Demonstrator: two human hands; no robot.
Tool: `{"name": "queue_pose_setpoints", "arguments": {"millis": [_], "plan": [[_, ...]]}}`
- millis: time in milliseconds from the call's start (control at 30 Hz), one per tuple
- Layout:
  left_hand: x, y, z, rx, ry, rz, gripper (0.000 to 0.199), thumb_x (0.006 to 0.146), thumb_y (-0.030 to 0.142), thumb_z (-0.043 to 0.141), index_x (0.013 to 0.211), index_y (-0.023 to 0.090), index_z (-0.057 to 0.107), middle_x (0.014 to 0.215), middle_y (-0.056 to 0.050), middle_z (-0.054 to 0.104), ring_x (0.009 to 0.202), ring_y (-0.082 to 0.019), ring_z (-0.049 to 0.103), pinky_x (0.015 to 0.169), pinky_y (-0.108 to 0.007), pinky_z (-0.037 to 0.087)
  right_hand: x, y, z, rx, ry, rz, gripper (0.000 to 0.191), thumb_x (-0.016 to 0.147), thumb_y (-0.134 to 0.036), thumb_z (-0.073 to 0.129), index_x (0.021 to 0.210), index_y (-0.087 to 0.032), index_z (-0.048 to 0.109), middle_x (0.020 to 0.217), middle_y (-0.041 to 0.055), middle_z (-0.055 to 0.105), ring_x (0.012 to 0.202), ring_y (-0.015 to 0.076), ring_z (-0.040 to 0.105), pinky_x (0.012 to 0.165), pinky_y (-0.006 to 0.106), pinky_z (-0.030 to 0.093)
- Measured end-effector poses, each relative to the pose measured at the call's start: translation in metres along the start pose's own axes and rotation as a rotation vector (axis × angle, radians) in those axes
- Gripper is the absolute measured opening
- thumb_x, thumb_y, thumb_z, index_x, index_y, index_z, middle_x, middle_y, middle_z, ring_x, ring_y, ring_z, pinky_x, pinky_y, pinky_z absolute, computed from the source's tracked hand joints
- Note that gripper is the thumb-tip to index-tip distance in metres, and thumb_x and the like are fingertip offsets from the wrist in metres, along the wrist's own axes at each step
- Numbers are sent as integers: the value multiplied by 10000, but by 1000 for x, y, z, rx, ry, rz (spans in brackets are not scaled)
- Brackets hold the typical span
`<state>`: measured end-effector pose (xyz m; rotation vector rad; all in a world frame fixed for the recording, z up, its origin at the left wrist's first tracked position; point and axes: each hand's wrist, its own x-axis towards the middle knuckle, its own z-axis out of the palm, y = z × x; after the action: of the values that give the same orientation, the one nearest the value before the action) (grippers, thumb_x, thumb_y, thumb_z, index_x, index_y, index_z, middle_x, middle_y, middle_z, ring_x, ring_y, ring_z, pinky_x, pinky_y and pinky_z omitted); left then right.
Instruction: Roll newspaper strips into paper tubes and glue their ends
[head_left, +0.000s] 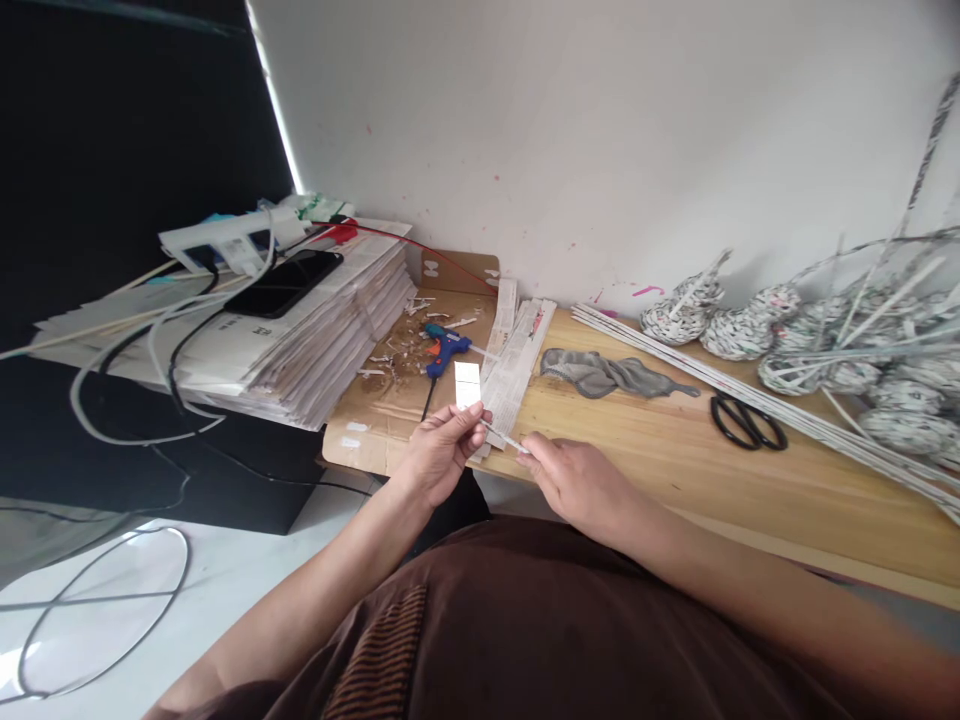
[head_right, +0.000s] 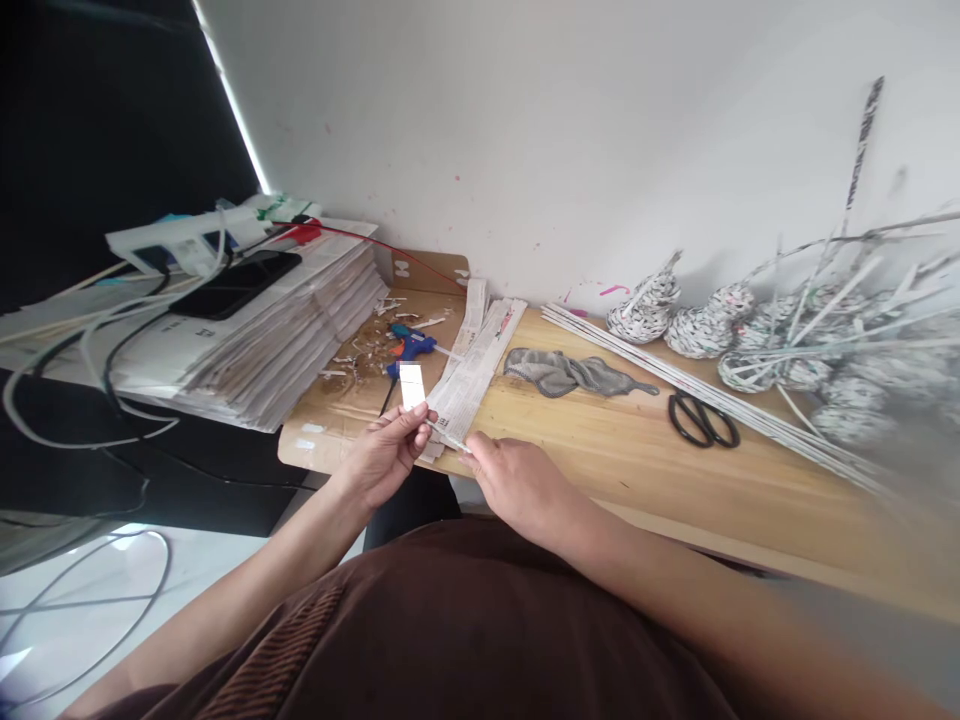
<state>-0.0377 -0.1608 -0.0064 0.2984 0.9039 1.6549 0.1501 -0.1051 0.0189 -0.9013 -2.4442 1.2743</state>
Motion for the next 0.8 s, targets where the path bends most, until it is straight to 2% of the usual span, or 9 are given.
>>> {"name": "queue_pose_setpoints", "arguments": {"millis": [200, 267, 367, 400, 533, 567, 633, 733, 800], "plan": [[-2, 3, 3, 10, -19, -55, 116, 700, 123, 775, 741, 61, 686, 731, -47, 682, 526, -27, 580, 528, -88, 533, 5, 7, 1, 584, -423, 197, 409, 950, -553, 301, 814, -201, 457, 464, -102, 259, 364, 101, 371, 409, 224, 326], [-1, 2, 3, 9, -4, -43, 107, 701, 116, 772, 737, 65, 685, 730, -51, 686, 526, -31, 585, 536, -94, 538, 5, 6, -1, 449, -333, 149, 392, 928, -558, 384, 828, -191, 481, 504, -77, 356, 426, 102, 430, 444, 220, 340], [0, 1, 2, -1, 17, -25, 100, 702, 111, 770, 738, 77, 683, 742, -58, 696, 532, -40, 596, 549, -109, 548, 5, 1, -1, 159, -54, 21, 341, 910, -512, 472, 802, -189, 502, 640, -18, 492, 563, 105, 483, 523, 220, 348], [0, 1, 3, -7, 16, -29, 99, 703, 111, 769, 739, 78, 683, 747, -59, 697, 535, -41, 599, 547, -109, 547, 5, 1, -1, 172, -50, 21, 348, 922, -505, 446, 784, -190, 493, 623, -22, 476, 548, 104, 467, 517, 222, 342], [-1, 2, 4, -18, -31, -75, 101, 715, 122, 760, 756, 69, 684, 745, -50, 684, 529, -29, 584, 520, -86, 522, 7, 4, 0, 573, -422, 184, 398, 959, -531, 271, 770, -213, 419, 469, -97, 237, 370, 100, 333, 417, 229, 312], [-1, 1, 4, -17, -35, -79, 104, 715, 126, 760, 755, 68, 683, 737, -46, 679, 522, -26, 577, 514, -84, 517, 6, 5, 0, 587, -454, 199, 397, 954, -544, 272, 781, -216, 414, 471, -99, 240, 367, 102, 341, 414, 230, 314], [-2, 0, 5, -15, -24, -67, 109, 710, 127, 764, 752, 70, 681, 728, -42, 676, 516, -25, 573, 516, -87, 516, 5, 5, 0, 403, -334, 150, 384, 933, -559, 348, 802, -210, 440, 520, -72, 358, 434, 109, 421, 460, 232, 336], [-2, -2, 5, -9, 6, -29, 120, 698, 122, 772, 753, 74, 678, 741, -46, 684, 519, -27, 575, 527, -98, 523, 4, 3, 2, -6, 11, -22, 331, 910, -518, 457, 823, -201, 497, 667, -2, 514, 612, 135, 509, 577, 248, 352], [-2, -4, 5, -9, 5, -22, 121, 699, 122, 772, 753, 70, 677, 747, -47, 682, 520, -24, 571, 525, -96, 519, 5, 4, 4, 9, 21, -29, 358, 937, -512, 398, 823, -197, 522, 625, -8, 484, 595, 134, 497, 581, 251, 350]]}}
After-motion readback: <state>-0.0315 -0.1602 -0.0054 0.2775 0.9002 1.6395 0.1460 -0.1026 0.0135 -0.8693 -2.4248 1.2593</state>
